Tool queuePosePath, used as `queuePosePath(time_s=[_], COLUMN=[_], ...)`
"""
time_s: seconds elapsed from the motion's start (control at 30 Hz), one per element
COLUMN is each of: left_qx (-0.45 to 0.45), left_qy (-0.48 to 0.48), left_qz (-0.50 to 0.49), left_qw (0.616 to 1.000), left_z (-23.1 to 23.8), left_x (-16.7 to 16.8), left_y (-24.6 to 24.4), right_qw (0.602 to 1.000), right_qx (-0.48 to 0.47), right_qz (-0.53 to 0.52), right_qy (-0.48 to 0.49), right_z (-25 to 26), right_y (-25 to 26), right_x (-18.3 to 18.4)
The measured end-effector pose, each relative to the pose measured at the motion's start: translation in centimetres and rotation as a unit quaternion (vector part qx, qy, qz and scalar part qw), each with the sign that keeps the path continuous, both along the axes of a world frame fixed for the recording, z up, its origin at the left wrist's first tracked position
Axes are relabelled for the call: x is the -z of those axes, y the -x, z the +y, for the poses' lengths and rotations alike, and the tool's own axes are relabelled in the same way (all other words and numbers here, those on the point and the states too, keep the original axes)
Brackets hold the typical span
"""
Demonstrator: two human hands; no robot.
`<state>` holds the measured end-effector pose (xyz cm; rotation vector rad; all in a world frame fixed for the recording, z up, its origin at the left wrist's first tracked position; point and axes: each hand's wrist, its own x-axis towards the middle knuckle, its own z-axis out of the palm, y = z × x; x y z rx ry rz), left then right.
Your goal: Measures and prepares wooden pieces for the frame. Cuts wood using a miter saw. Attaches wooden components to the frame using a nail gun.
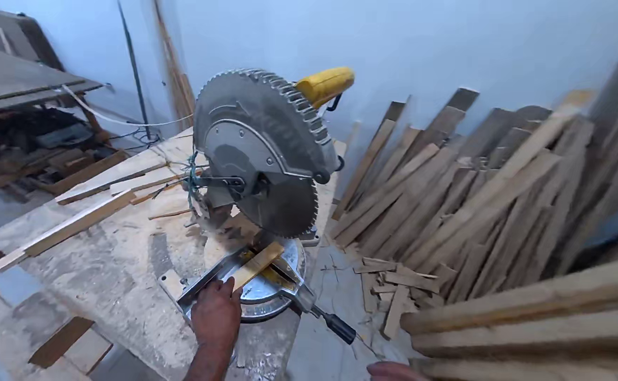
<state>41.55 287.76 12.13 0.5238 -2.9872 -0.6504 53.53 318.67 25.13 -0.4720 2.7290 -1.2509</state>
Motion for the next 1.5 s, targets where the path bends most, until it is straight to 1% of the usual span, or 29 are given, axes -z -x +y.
queuePosePath(time_s=[0.07,0.17,0.23,0.3,0.33,0.4,0.43,0.47,0.53,0.57,0.63,0.7,0.73,0.8,0.87,0.9,0.97,1.07,1.2,1.37,1.5], left_qx=[-0.029,-0.041,-0.056,-0.077,-0.089,-0.112,-0.124,-0.137,-0.152,-0.157,-0.156,-0.158,-0.159,-0.163,-0.165,-0.166,-0.165,-0.166,-0.167,-0.165,-0.164], left_qy=[0.004,0.012,0.008,-0.003,-0.017,-0.032,-0.029,-0.024,-0.020,-0.017,-0.001,0.019,0.026,0.027,0.028,0.028,0.036,0.032,0.042,0.063,0.067], left_qz=[0.021,-0.001,0.002,0.000,-0.012,-0.028,-0.010,0.016,0.058,0.068,0.101,0.125,0.131,0.139,0.152,0.157,0.161,0.152,0.162,0.180,0.171], left_qw=[0.999,0.999,0.998,0.997,0.996,0.993,0.992,0.990,0.986,0.985,0.983,0.979,0.978,0.976,0.974,0.973,0.972,0.974,0.972,0.968,0.969], left_z=[0.3,1.0,1.4,1.9,2.1,2.8,3.2,3.5,3.8,3.9,4.0,4.0,4.0,3.9,4.0,4.1,4.0,4.0,4.0,4.0,4.0], left_x=[0.2,0.3,0.3,0.3,0.1,0.0,0.6,1.4,2.6,3.0,4.1,4.9,5.1,5.2,5.3,5.4,5.6,5.6,5.9,6.2,6.2], left_y=[-0.2,0.1,0.9,1.7,2.1,2.8,3.0,3.1,3.2,3.1,3.2,3.2,3.3,3.4,3.4,3.4,3.4,3.5,3.6,3.7,3.7], right_qw=[0.997,0.978,0.949,0.907,0.887,0.858,0.850,0.849,0.851,0.842,0.811,0.786,0.781,0.776,0.778,0.782,0.785,0.773,0.761,0.755,0.753], right_qx=[-0.042,-0.067,-0.078,-0.115,-0.141,-0.176,-0.189,-0.197,-0.203,-0.207,-0.230,-0.267,-0.291,-0.350,-0.388,-0.388,-0.374,-0.352,-0.327,-0.329,-0.335], right_qz=[0.063,0.194,0.302,0.403,0.440,0.473,0.467,0.443,0.393,0.391,0.400,0.407,0.399,0.370,0.333,0.318,0.334,0.429,0.479,0.490,0.498], right_qy=[0.010,0.016,0.039,0.044,0.012,-0.095,-0.156,-0.209,-0.283,-0.310,-0.360,-0.382,-0.381,-0.373,-0.366,-0.370,-0.364,-0.306,-0.290,-0.285,-0.269], right_z=[1.3,3.4,4.1,4.0,3.5,0.7,-1.4,-3.5,-7.1,-8.1,-8.8,-8.1,-7.1,-4.7,-2.6,-1.9,-1.0,0.0,0.6,0.9,1.2], right_y=[3.2,8.6,13.7,19.9,23.1,28.3,30.0,31.3,33.6,34.6,35.4,35.1,34.7,33.8,33.2,32.7,31.7,31.0,30.9,30.6,30.5], right_x=[-1.3,-5.6,-9.0,-12.8,-14.9,-19.5,-21.3,-22.5,-23.8,-24.2,-24.7,-24.4,-23.8,-21.8,-18.7,-17.1,-14.4,-11.6,-10.1,-8.9,-8.2])
